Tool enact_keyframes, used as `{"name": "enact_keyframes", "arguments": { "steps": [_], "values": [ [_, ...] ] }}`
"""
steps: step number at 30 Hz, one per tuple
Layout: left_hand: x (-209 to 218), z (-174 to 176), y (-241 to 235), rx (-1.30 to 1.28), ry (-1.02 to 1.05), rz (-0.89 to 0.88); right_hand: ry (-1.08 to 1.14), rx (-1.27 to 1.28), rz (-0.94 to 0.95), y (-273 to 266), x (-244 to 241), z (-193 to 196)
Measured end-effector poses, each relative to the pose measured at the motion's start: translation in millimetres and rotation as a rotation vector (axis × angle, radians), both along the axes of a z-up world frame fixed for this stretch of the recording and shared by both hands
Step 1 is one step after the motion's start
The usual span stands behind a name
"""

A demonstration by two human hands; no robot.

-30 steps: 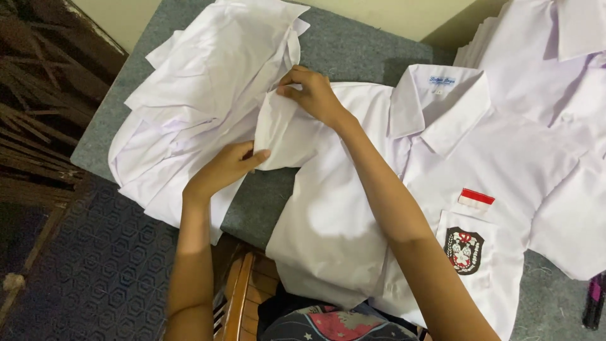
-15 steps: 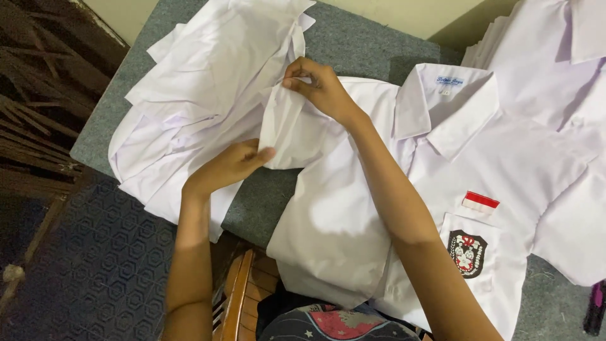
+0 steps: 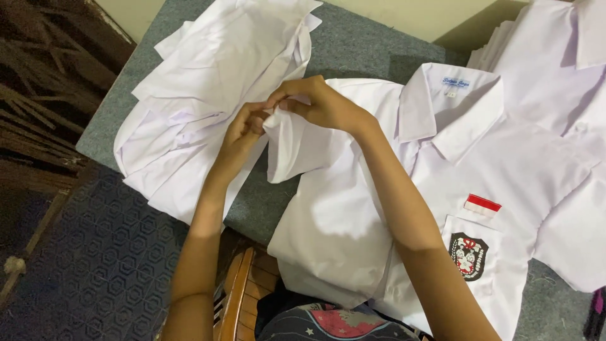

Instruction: The person adjusts the collar of a white short-sleeved shirt laid flat on a table, then proceeds to fasten the buttons down the front placket one by one. The shirt features a school emblem and a small flag patch on the chest pocket.

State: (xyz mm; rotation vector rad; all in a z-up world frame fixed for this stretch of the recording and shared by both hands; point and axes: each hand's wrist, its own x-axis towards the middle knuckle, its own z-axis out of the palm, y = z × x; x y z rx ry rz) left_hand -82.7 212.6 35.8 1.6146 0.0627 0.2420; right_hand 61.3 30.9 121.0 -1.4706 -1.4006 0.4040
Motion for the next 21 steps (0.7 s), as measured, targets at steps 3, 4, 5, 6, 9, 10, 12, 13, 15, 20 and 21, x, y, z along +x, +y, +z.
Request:
{"name": "enact_keyframes", "arguments": {
  "steps": [3, 4, 5, 6, 9, 10, 12, 13, 15, 20, 21],
  "values": [
    [-0.9, -2.6, 0.7, 0.043, -0.019, 0.040, 0.016, -0.033, -0.018, -3.0, -4.0, -0.2],
    [-0.1, -2.6, 1.6, 0.042, -0.021, 0.043, 0.015, -0.034, -0.015, -2.5, -1.2, -1.0],
    [0.6, -3.1, 2.0, 0.071, -0.076, 0.106, 0.015, -0.042, -0.022, -2.7, 1.3, -2.4],
    [1.7, -3.6, 2.3, 0.099, -0.132, 0.168, 0.016, -0.051, -0.029, -2.9, 4.2, -3.8],
    [0.3, 4.1, 1.5, 0.136, -0.217, 0.322, -0.009, -0.026, -0.085, -1.9, 6.2, -1.3],
    [0.7, 6.6, -1.3, 0.135, -0.216, 0.325, -0.008, -0.027, -0.083, -1.2, 5.4, -1.0],
    [2.4, 12.1, -7.0, 0.148, -0.300, 0.410, -0.037, 0.013, -0.138, 0.4, 4.7, 0.2],
    [2.2, 11.6, -7.4, 0.147, -0.304, 0.410, -0.041, 0.012, -0.138, 1.1, 6.2, -2.7],
    [0.4, 10.7, -8.1, 0.039, -0.180, 0.339, -0.081, 0.012, -0.186, 2.9, 8.3, -8.9],
    [-4.6, 27.7, -9.7, 0.237, -0.188, 0.232, -0.131, -0.005, -0.156, 4.8, 2.5, -9.0],
    [-4.0, 29.6, -9.7, 0.341, -0.200, 0.214, -0.158, -0.019, -0.138, 5.3, 0.7, -9.6]
  ]
}}
